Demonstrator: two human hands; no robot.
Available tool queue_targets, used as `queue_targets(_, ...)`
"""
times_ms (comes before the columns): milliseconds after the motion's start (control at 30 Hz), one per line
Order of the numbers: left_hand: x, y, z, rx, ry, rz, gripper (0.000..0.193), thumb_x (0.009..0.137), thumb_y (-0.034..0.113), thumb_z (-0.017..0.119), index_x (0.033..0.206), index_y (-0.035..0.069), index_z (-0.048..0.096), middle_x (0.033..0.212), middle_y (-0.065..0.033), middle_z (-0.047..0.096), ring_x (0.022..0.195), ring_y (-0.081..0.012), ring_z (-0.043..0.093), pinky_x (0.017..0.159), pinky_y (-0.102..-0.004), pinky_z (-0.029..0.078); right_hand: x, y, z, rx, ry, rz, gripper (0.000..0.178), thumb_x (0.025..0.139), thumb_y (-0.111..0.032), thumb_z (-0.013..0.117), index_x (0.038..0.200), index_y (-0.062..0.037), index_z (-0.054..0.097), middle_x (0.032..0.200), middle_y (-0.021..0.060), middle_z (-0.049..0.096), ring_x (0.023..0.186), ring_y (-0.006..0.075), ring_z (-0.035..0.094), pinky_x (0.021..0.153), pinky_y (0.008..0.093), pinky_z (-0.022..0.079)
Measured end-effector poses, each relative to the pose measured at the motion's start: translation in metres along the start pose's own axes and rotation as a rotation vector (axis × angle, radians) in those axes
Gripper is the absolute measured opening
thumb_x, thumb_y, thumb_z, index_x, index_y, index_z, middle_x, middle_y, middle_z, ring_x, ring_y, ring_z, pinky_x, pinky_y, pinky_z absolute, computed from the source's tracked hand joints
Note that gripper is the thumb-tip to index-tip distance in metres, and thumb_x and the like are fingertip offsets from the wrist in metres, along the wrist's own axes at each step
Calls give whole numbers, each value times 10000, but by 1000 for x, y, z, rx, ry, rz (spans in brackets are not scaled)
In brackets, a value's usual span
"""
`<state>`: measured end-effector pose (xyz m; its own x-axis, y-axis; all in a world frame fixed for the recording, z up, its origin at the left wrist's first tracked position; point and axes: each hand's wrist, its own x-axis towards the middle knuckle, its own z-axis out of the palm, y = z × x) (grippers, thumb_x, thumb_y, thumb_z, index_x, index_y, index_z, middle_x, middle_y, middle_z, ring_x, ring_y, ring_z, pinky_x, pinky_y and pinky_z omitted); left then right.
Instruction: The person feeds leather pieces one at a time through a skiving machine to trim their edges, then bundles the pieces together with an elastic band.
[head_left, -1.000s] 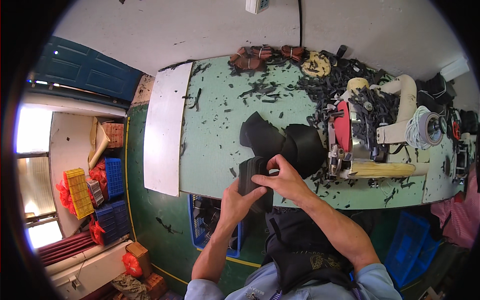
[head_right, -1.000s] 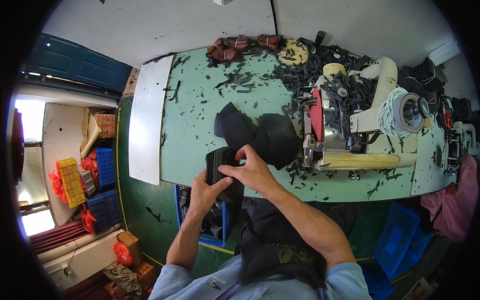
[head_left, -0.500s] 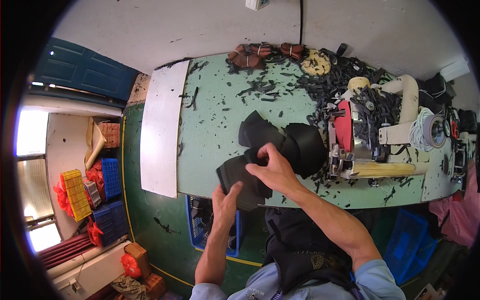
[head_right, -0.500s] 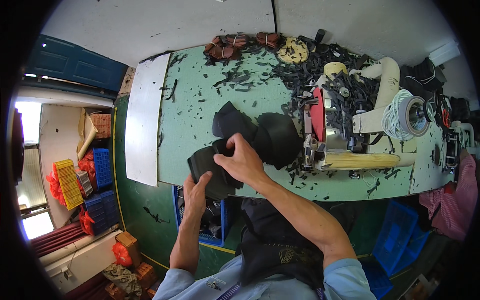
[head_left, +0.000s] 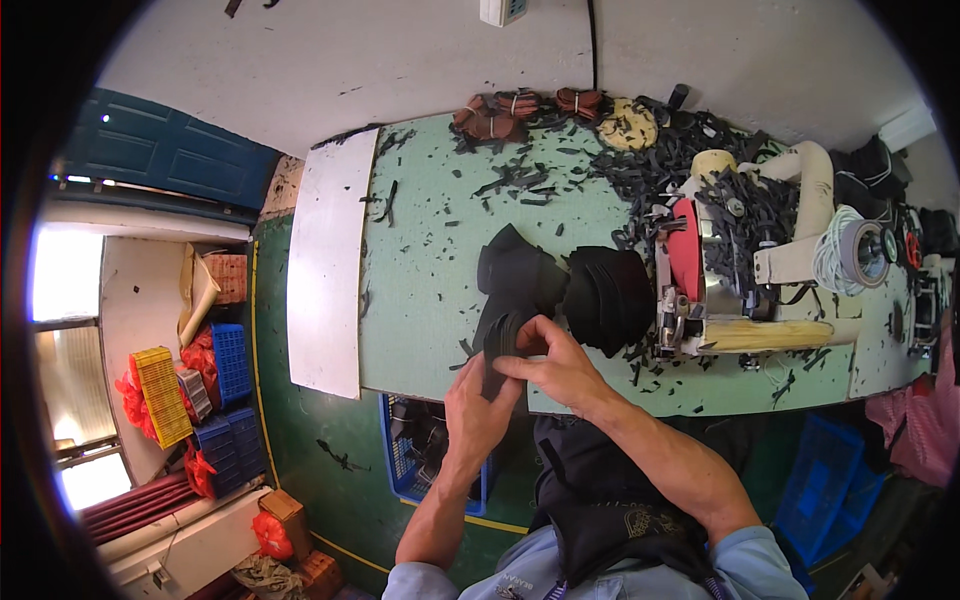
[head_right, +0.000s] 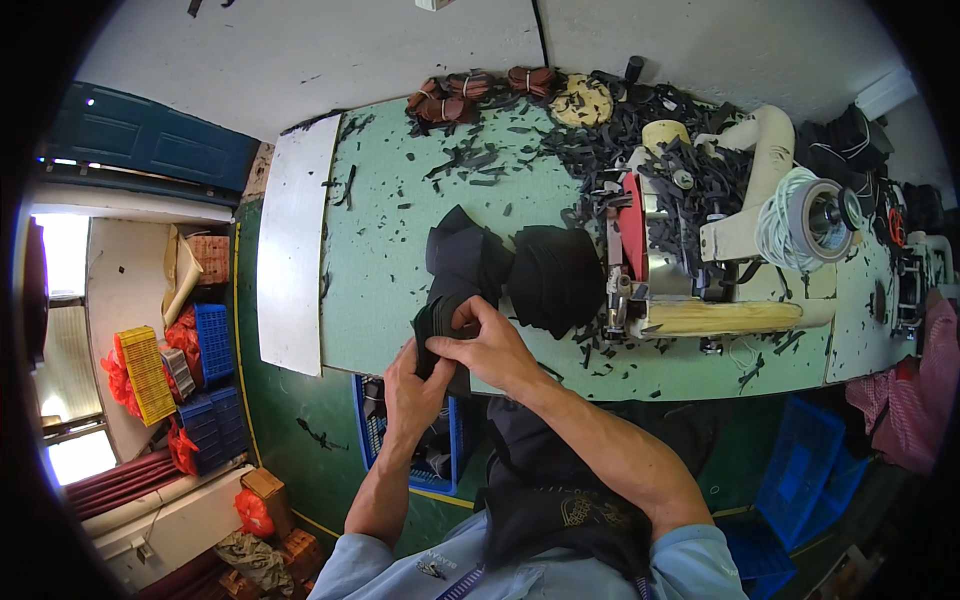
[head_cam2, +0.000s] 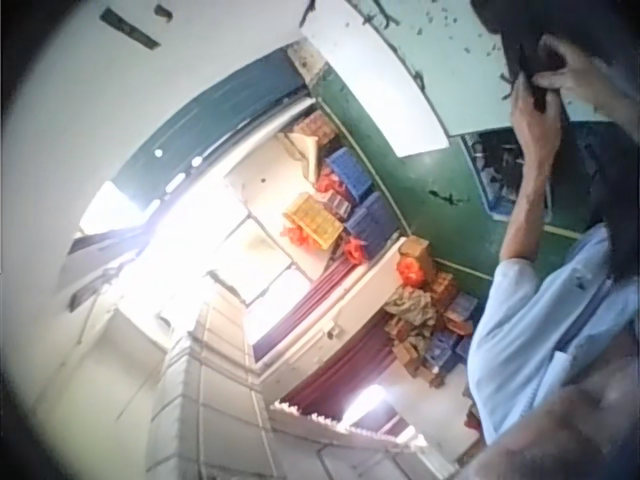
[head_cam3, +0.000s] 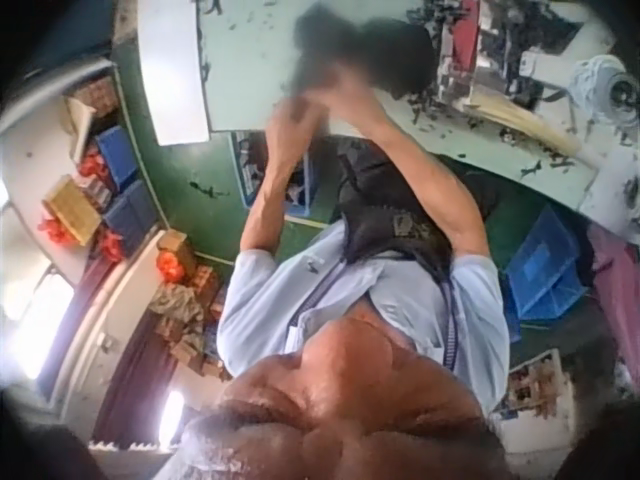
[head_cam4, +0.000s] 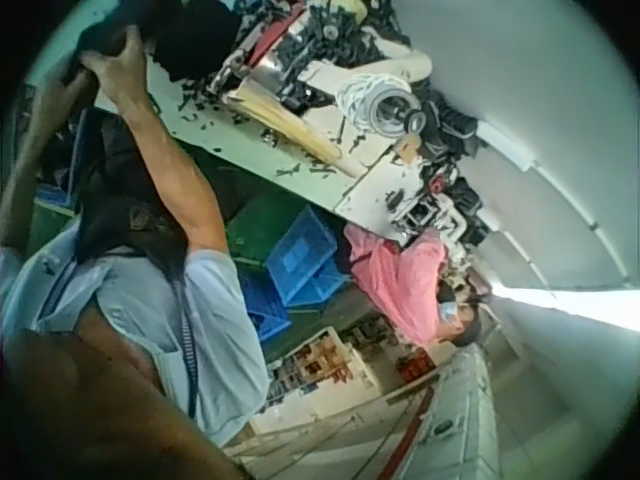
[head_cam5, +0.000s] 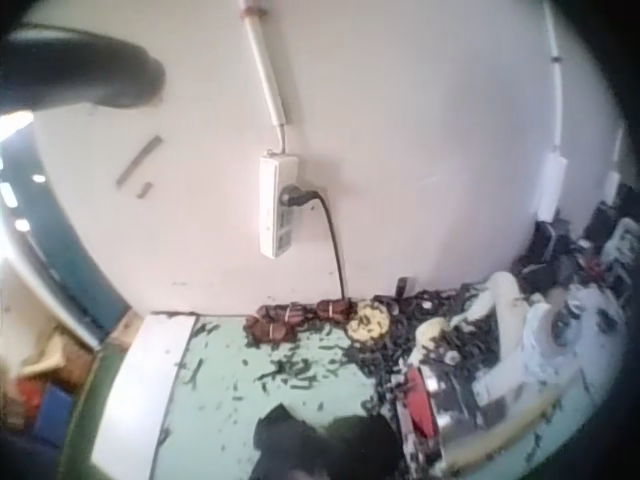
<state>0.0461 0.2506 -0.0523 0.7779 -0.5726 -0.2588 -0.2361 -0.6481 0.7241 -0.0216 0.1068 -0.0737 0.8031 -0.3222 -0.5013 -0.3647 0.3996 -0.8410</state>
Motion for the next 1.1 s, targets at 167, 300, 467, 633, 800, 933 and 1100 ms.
queue_targets(167,0,17,-9,-259,-155,-162,376,916,205,702,1214,-16,647,1010,-130,714,912,-181,676,803,-312,526,-5,8,-14,244,-30,66,302,823,-184,802,1002,-29,616,935,17,627,921,116,593,814,278,469)
queue_targets(300,3,-1,3,-635,-159,-269,297,951,150,657,1192,-23,664,969,-42,706,892,-110,646,803,-266,524,-10,21,-13,201,72,-22,292,877,-183,696,1065,18,599,912,72,651,841,171,607,770,303,468)
queue_targets(467,34,-9,2,-936,65,-299,300,971,115,560,1225,-40,597,1106,-107,674,957,-185,659,863,-309,535,-24,9,-45,-218,483,-328,315,936,-122,518,1172,85,500,1307,320,522,1188,439,535,1048,468,409)
queue_targets(633,87,9,44,-686,114,-44,414,944,112,577,1313,-62,510,1131,-144,657,1008,-248,650,897,-363,520,2,21,-77,-519,678,-358,326,937,-77,521,1170,133,431,1379,405,388,1307,543,374,1126,536,300)
queue_targets(800,113,2,69,216,258,313,633,912,134,616,1470,-18,357,1283,-284,525,1168,-411,523,1012,-427,415,21,46,-69,-658,796,-270,327,935,-69,549,1177,97,402,1436,419,311,1310,557,367,1119,563,301)
queue_targets(933,108,8,58,474,313,253,658,910,160,638,1493,31,364,1281,-256,499,1145,-389,508,1003,-467,392,21,54,-61,-584,803,-209,310,926,-94,571,1148,73,434,1434,412,329,1304,553,363,1122,566,287)
queue_targets(1100,77,18,64,397,144,456,468,889,220,692,1323,67,605,1177,-144,554,1099,-319,512,915,-457,401,15,57,-67,-306,777,-157,270,903,-114,595,1088,47,482,1237,295,492,1166,470,455,1012,565,341)
